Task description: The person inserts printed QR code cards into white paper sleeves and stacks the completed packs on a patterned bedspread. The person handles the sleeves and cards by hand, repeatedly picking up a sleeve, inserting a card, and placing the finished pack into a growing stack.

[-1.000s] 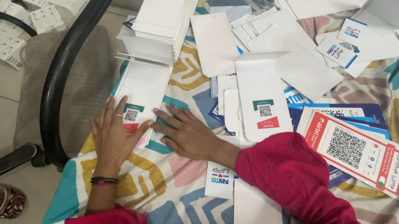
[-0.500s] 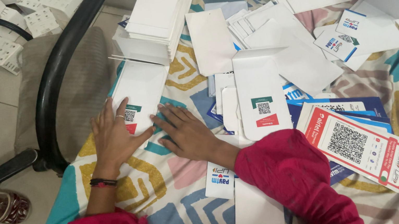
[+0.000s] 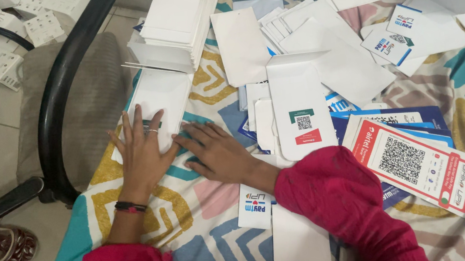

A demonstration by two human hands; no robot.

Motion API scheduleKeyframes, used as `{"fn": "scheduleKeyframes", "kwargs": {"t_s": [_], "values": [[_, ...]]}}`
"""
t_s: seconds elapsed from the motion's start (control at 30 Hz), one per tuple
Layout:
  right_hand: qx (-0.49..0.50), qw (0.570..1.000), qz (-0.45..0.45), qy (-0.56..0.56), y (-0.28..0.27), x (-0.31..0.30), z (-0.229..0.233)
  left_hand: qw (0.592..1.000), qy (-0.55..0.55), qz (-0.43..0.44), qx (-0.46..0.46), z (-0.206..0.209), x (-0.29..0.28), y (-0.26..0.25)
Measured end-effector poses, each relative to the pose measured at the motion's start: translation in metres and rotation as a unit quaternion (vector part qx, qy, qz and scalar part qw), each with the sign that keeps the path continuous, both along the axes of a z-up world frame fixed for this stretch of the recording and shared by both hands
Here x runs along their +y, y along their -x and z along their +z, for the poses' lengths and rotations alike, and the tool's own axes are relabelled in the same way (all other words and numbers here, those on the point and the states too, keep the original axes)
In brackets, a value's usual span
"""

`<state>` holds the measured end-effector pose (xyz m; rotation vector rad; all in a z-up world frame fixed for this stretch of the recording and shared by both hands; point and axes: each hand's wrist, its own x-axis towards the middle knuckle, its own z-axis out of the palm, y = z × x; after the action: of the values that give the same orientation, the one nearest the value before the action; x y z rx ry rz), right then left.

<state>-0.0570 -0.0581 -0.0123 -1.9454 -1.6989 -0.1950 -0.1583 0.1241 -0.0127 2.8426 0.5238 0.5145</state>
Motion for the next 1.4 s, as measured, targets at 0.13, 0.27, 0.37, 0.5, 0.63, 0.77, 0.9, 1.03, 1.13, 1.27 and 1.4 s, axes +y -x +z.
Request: {"fn": "scheduleKeyframes", "kwargs": {"t_s": [0.13, 0.27, 0.37, 0.5, 0.63, 0.77, 0.9, 1.03, 1.13, 1.27, 1.4], "values": [[-0.052, 0.997, -0.050, -0.038, -0.023, -0.023, 0.038, 0.997, 0.029, -0.069, -0.031, 0.010, -0.030, -0.025], [-0.014, 0.983, -0.117, -0.138, -0.053, -0.075, 0.087, 0.977, 0.064, -0.169, -0.110, 0.019, -0.076, -0.065], [-0.062, 0.973, -0.172, -0.141, -0.060, -0.127, 0.115, 0.954, 0.072, -0.247, -0.151, 0.025, -0.112, -0.089], [-0.045, 0.964, -0.256, -0.060, -0.064, -0.195, 0.128, 0.933, 0.093, -0.302, -0.171, 0.025, -0.150, -0.106], [0.015, 0.942, -0.334, -0.027, -0.070, -0.241, 0.103, 0.919, 0.064, -0.356, -0.157, 0.011, -0.173, -0.100], [0.071, 0.933, -0.350, 0.040, -0.081, -0.255, 0.066, 0.913, 0.062, -0.394, -0.083, 0.003, -0.171, -0.099], [0.017, 0.936, -0.343, 0.070, -0.078, -0.240, 0.029, 0.902, 0.094, -0.415, -0.077, 0.005, -0.170, -0.099], [0.011, 0.941, -0.336, 0.043, -0.074, -0.240, 0.021, 0.901, 0.107, -0.411, -0.091, 0.004, -0.169, -0.100], [0.041, 0.950, -0.305, 0.043, -0.069, -0.238, 0.019, 0.906, 0.035, -0.407, -0.110, -0.003, -0.167, -0.100], [0.054, 0.950, -0.302, 0.060, -0.066, -0.236, 0.019, 0.888, -0.095, -0.412, -0.180, -0.012, -0.169, -0.100], [0.055, 0.951, -0.301, 0.036, -0.065, -0.238, 0.019, 0.873, -0.122, -0.411, -0.234, -0.008, -0.160, -0.097]]}}
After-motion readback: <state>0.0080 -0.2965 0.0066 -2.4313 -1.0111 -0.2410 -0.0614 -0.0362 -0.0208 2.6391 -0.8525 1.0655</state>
